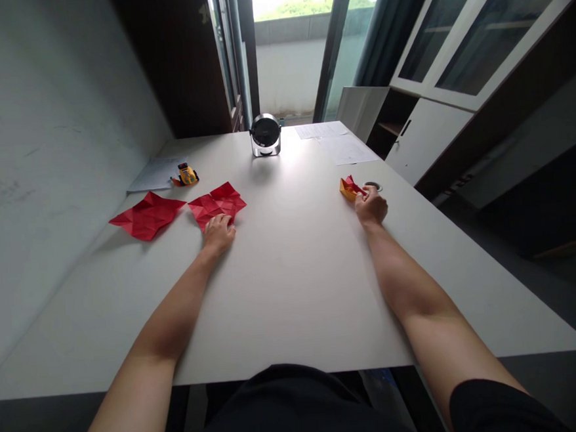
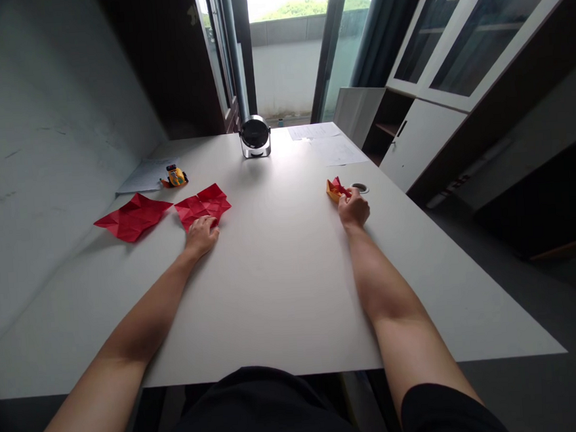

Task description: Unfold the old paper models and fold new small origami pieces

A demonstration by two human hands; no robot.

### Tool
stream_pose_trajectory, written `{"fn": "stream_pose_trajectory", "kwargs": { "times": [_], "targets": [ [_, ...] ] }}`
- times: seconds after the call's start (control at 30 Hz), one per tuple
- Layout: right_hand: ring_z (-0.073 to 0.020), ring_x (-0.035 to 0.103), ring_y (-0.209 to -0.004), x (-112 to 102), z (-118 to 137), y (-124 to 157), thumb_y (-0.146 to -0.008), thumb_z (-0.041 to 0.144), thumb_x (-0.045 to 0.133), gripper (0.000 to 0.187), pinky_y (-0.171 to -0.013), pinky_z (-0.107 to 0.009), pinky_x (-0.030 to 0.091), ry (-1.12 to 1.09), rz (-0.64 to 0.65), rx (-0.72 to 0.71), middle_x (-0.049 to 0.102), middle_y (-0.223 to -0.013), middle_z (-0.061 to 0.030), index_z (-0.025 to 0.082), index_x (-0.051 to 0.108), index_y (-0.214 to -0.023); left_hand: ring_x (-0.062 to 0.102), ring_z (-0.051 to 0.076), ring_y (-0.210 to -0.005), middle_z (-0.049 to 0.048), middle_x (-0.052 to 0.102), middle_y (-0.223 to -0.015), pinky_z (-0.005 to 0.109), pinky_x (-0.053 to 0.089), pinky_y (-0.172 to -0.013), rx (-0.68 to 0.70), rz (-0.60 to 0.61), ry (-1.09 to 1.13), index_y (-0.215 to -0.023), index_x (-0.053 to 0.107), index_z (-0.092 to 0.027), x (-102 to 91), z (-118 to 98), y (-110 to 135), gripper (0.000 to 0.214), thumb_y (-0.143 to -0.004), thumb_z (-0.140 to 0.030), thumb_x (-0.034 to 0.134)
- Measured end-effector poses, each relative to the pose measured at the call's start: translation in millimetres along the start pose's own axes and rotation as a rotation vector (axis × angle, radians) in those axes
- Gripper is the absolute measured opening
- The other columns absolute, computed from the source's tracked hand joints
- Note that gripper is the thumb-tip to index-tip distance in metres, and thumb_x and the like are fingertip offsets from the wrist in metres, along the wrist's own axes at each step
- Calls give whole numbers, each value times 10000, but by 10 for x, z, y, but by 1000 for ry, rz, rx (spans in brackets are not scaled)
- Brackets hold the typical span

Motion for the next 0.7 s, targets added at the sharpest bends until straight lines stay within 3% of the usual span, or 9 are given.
{"fn": "stream_pose_trajectory", "kwargs": {
  "times": [0.13, 0.3, 0.43, 0.6, 0.7],
  "targets": [
    [-265, 667, -866, -63, 311, 174, -937, 306, 451, 317, -826, -375, 501, -87, -23, -244, 736, -989, -130, 164, 682, -1103, 498, 312, -1317, 99, 576, -1413, 500, 389, -1121, 245, 93, 117, -1283, 641, -246, 37, -264, 75, 381, -937, -372, 546],
    [-223, 648, -813, -27, 886, 609, -983, 301, 464, 277, -813, -348, 504, -291, 208, -565, 722, -971, -97, 182, 709, -1034, 534, 280, -1288, 76, 595, -1406, 465, 427, -1098, 481, 174, 216, -1286, 658, -278, -31, -604, 216, 364, -960, -390, 541],
    [-257, 633, -994, 23, 1228, 936, -988, 322, 518, 257, -900, -396, 516, -388, 411, -778, 724, -1042, -86, 228, 715, -1123, 609, 245, -1138, 58, 690, -1232, 428, 476, -1006, 616, 193, 255, -1114, 731, -279, -109, -816, 304, 286, -1005, -354, 478],
    [-289, 563, -1230, 160, 1246, 1074, -939, 351, 623, 324, -1023, -471, 500, -423, 560, -920, 670, -1299, -68, 282, 692, -1248, 628, 241, -1042, 74, 706, -1122, 425, 494, -952, 623, 148, 270, -1119, 732, -264, -102, -819, 304, 255, -978, -303, 523],
    [-288, 574, -1242, 252, 1161, 1084, -911, 355, 658, 377, -1047, -475, 494, -415, 647, -928, 657, -1330, -65, 286, 676, -1281, 590, 262, -1155, 79, 673, -1213, 454, 466, -1035, 532, 72, 260, -1192, 706, -281, -62, -713, 250, 287, -938, -296, 574]
  ]
}}
Point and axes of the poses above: each hand's wrist, its own y-axis away from the middle knuckle, its own x-axis out of the palm, z = x × y, the point moved 1 cm from there along -y, towards the middle knuckle
